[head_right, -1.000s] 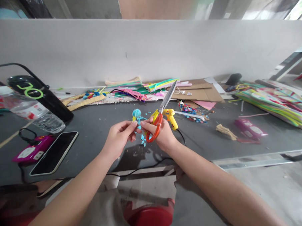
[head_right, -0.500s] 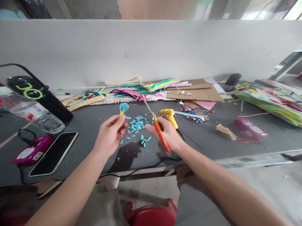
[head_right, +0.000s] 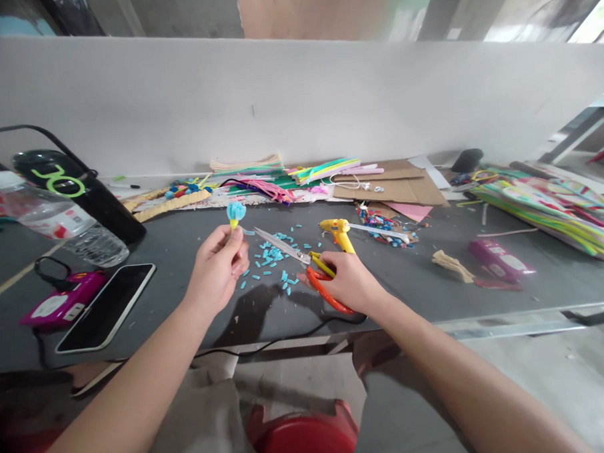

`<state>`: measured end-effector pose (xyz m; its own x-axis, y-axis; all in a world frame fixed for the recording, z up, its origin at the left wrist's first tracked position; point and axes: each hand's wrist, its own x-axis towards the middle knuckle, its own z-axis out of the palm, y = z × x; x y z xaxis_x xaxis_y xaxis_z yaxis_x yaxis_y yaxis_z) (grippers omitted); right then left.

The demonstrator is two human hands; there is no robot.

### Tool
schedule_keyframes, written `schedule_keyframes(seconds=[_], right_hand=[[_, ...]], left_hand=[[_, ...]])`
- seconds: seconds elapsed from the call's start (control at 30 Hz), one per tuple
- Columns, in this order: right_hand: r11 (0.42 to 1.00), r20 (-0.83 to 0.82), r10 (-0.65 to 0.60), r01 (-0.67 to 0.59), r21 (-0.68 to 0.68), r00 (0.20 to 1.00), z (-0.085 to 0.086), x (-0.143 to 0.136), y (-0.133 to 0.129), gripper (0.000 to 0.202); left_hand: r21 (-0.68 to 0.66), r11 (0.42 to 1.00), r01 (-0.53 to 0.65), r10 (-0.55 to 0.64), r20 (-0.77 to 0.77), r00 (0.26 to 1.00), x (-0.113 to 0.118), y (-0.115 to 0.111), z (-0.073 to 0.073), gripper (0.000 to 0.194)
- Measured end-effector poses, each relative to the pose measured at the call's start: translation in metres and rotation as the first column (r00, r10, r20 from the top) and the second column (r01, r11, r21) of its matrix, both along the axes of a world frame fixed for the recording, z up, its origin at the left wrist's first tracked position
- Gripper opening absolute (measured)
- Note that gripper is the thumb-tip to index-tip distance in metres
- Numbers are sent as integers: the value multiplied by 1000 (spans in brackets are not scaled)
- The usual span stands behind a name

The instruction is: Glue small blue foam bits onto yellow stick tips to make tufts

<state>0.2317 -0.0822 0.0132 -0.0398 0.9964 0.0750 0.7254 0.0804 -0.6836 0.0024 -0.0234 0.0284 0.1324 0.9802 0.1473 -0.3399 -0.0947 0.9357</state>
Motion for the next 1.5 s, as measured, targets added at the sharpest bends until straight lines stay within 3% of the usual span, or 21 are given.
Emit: schedule_keyframes(seconds=[0.93,1.5], right_hand=[[1000,30,20,-20,-10,999,-2,0,1,54],[999,35,43,-43,-6,998,-5,3,3,39]], left_hand=[[19,1000,6,-5,-63,998,-1,-1,1,30],[41,999,16,-11,-119,993,-3,0,1,30]])
